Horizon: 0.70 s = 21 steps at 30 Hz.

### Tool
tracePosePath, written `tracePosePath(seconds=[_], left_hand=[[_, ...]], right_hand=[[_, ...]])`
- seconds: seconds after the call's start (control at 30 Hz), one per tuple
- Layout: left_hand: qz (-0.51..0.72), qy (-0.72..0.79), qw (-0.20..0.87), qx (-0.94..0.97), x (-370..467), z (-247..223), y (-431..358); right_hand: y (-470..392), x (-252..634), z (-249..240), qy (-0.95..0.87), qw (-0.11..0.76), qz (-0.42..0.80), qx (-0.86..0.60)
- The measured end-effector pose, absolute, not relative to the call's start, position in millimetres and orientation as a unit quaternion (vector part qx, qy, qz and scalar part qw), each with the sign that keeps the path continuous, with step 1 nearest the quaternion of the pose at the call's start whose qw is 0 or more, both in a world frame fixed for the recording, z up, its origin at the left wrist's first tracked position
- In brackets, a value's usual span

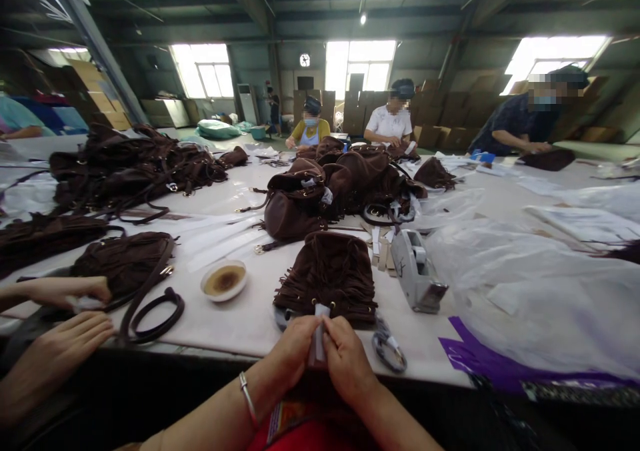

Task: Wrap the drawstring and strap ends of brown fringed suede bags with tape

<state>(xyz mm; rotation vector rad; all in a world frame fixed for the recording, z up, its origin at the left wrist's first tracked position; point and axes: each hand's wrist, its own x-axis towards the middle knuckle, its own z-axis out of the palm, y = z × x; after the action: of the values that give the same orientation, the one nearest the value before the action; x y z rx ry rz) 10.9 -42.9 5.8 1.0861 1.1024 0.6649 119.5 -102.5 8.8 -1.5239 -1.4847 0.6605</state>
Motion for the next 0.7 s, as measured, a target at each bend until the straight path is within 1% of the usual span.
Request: tracePosePath(seconds=[0.1,0.23,0.3,0.37,0.43,0.5,0.53,0.6,0.7], left_hand=[[0.281,0.524,0.628,0.502,14,4,-43],[0.272,0.568,0.522,0.575,16,3,-36],[0.267,0.556,0.518,0.593,12,5,-31],[0.256,0.542,0.555,0.577,7,7,-26],[0.248,0.538,0.586,0.554,0,8,-21],[0.245,0.538,0.582,0.558,-6,8,-16],[0.243,0.537,0.576,0.566,-8,8,-14],[0.236,0.535,0.561,0.586,-10,8,-12],[0.231,0.532,0.539,0.611,-12,11,-12]], right_hand=[[-108,110,14,-0.658,0.417,0.214,-0.589],[-127,109,28,-0.738,0.365,0.177,-0.539],[-137,121,35,-0.762,0.345,0.148,-0.527],[-143,146,41,-0.751,0.353,0.103,-0.549],[-141,183,49,-0.700,0.392,0.042,-0.595],[-133,229,60,-0.622,0.431,-0.020,-0.653],[-127,253,66,-0.576,0.436,-0.036,-0.690],[-113,298,77,-0.478,0.413,-0.023,-0.775],[-90,342,82,-0.369,0.373,0.054,-0.849]])
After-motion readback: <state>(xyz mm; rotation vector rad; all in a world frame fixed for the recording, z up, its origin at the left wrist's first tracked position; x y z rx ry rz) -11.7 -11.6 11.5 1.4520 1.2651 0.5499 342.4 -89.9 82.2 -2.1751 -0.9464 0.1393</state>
